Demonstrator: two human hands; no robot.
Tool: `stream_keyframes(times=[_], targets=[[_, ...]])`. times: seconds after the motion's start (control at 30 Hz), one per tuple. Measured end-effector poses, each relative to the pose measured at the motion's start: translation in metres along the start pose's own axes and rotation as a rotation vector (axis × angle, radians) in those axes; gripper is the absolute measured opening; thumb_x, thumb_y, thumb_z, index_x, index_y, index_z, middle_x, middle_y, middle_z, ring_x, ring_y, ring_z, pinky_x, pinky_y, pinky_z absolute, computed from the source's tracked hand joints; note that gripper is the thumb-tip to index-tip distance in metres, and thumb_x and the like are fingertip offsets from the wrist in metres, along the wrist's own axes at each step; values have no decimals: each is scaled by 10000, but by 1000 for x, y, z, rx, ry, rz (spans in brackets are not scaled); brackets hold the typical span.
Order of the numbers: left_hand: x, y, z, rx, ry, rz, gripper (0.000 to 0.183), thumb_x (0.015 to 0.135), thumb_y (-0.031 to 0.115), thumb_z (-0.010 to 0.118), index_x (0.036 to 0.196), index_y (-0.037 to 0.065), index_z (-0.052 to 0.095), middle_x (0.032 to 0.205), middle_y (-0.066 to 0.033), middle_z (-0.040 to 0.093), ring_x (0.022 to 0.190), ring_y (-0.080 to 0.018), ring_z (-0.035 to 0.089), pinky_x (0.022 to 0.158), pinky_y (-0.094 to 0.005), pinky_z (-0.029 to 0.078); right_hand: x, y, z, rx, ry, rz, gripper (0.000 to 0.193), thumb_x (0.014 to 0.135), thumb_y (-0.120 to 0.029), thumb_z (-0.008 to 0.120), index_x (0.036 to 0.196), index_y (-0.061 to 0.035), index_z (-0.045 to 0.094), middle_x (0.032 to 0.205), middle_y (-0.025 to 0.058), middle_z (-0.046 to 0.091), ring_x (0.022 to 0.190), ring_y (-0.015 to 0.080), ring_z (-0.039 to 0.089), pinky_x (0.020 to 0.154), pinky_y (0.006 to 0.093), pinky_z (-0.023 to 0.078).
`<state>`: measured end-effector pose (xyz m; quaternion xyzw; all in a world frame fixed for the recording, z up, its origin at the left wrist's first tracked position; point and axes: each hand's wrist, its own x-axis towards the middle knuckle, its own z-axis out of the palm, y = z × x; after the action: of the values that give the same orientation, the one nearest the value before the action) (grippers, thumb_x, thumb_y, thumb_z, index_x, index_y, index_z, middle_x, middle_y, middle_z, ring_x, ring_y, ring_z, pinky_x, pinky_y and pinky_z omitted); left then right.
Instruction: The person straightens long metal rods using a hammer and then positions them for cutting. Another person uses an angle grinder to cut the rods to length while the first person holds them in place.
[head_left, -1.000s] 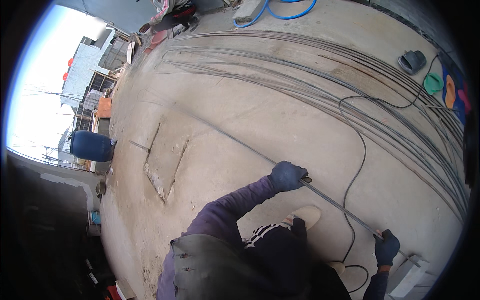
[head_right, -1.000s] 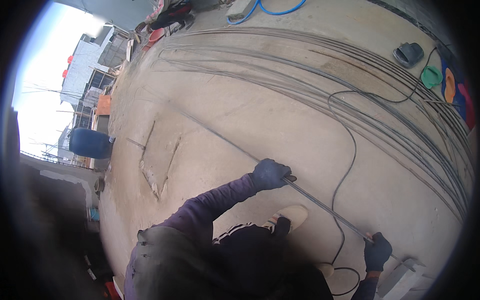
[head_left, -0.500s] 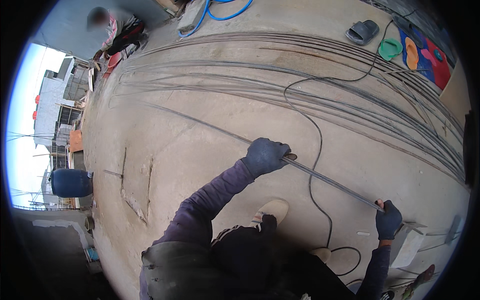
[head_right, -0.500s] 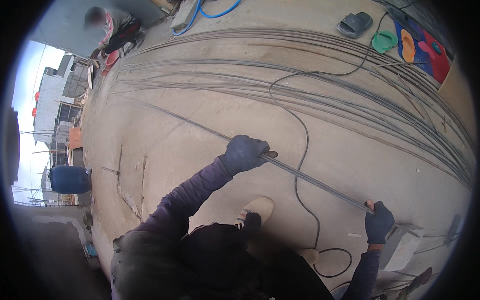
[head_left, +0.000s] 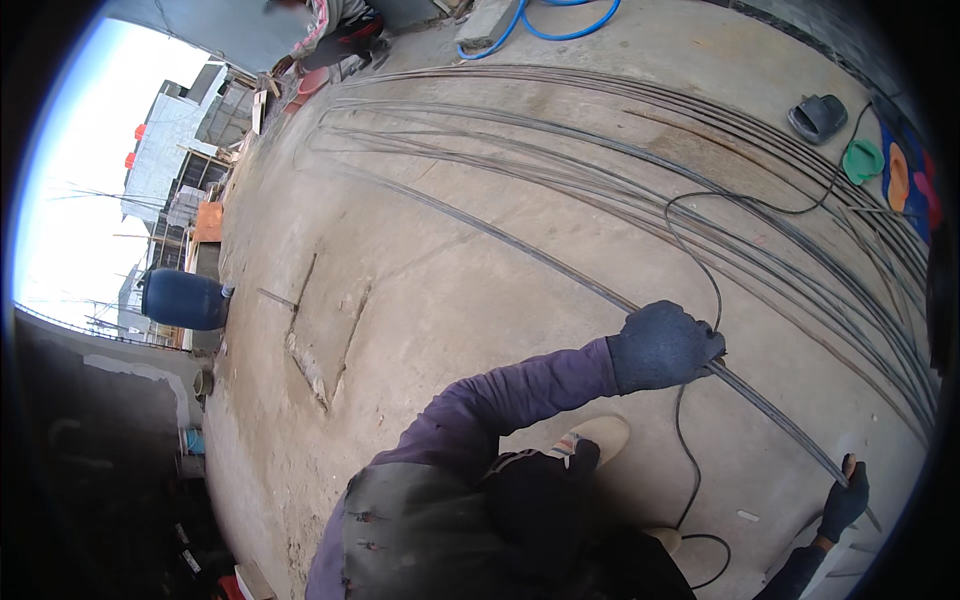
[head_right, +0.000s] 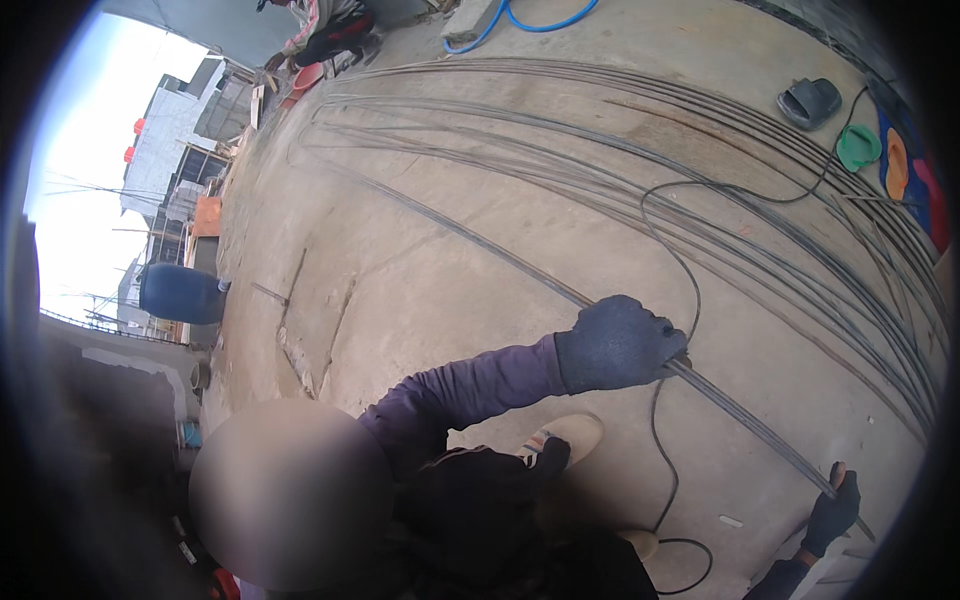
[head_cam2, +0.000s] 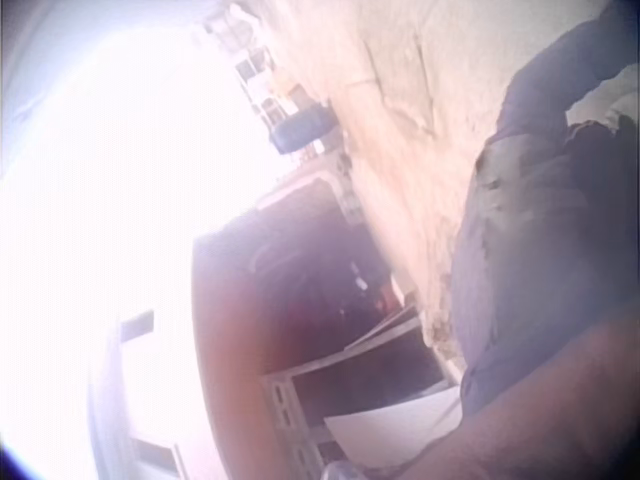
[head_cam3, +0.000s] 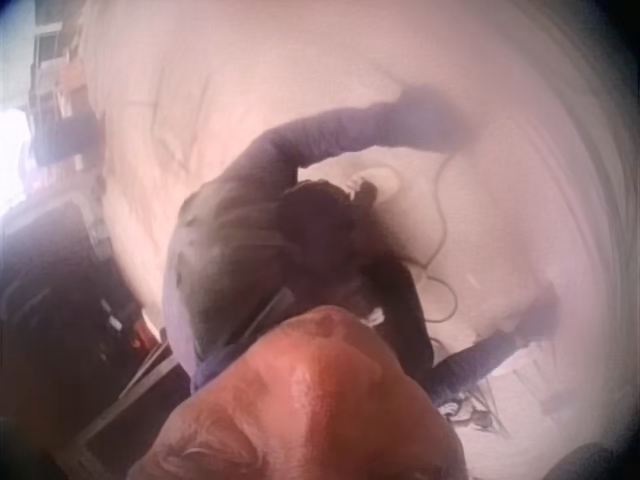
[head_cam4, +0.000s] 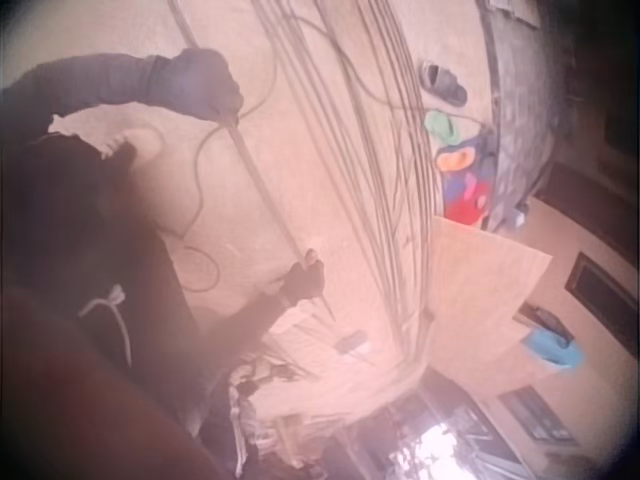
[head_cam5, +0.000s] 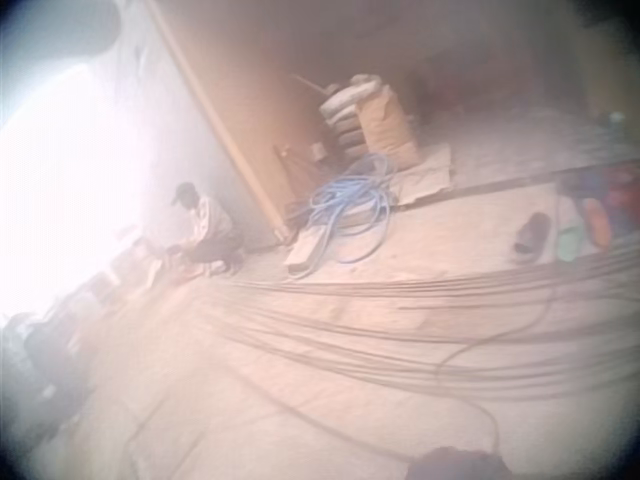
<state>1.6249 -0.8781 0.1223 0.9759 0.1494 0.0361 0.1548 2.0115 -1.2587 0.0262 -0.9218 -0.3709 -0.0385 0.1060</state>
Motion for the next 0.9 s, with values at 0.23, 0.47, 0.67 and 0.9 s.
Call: stream_keyframes(times=[0.23, 0.47, 0.67, 0.9], targets=[[25, -23, 26, -63, -39, -43, 302, 905, 422, 680, 999, 135, 699, 871, -80, 723, 775, -304, 708, 709, -435, 552, 13, -22, -26, -155, 35, -26, 487, 1031, -427, 590, 727, -51, 541, 625, 179, 533, 582, 365, 548, 556, 457, 410], [33, -30, 49, -186, -238, -186, 367, 955, 429, 641, 1095, 95, 697, 983, -121, 723, 902, -333, 708, 809, -458, 549, 31, -105, -27, -63, 12, -143, 444, 855, -515, 766, 768, -96, 650, 642, 121, 641, 588, 356, 632, 569, 455, 484], [78, 2, 74, -181, -305, -57, 378, 1012, 393, 555, 1249, 119, 662, 1112, -142, 700, 963, -342, 690, 855, -467, 548, 28, -172, -6, 125, 80, -178, 417, 798, -413, 832, 1014, -94, 672, 887, 105, 664, 881, 317, 645, 811, 431, 503], [81, -53, 55, -94, -92, -109, 362, 995, 364, 600, 1207, 85, 691, 1099, -140, 709, 949, -333, 699, 833, -446, 548, -34, -269, 66, 511, -251, -255, 428, 844, -375, 783, 1141, -98, 647, 1042, 117, 651, 993, 344, 616, 874, 467, 476]])
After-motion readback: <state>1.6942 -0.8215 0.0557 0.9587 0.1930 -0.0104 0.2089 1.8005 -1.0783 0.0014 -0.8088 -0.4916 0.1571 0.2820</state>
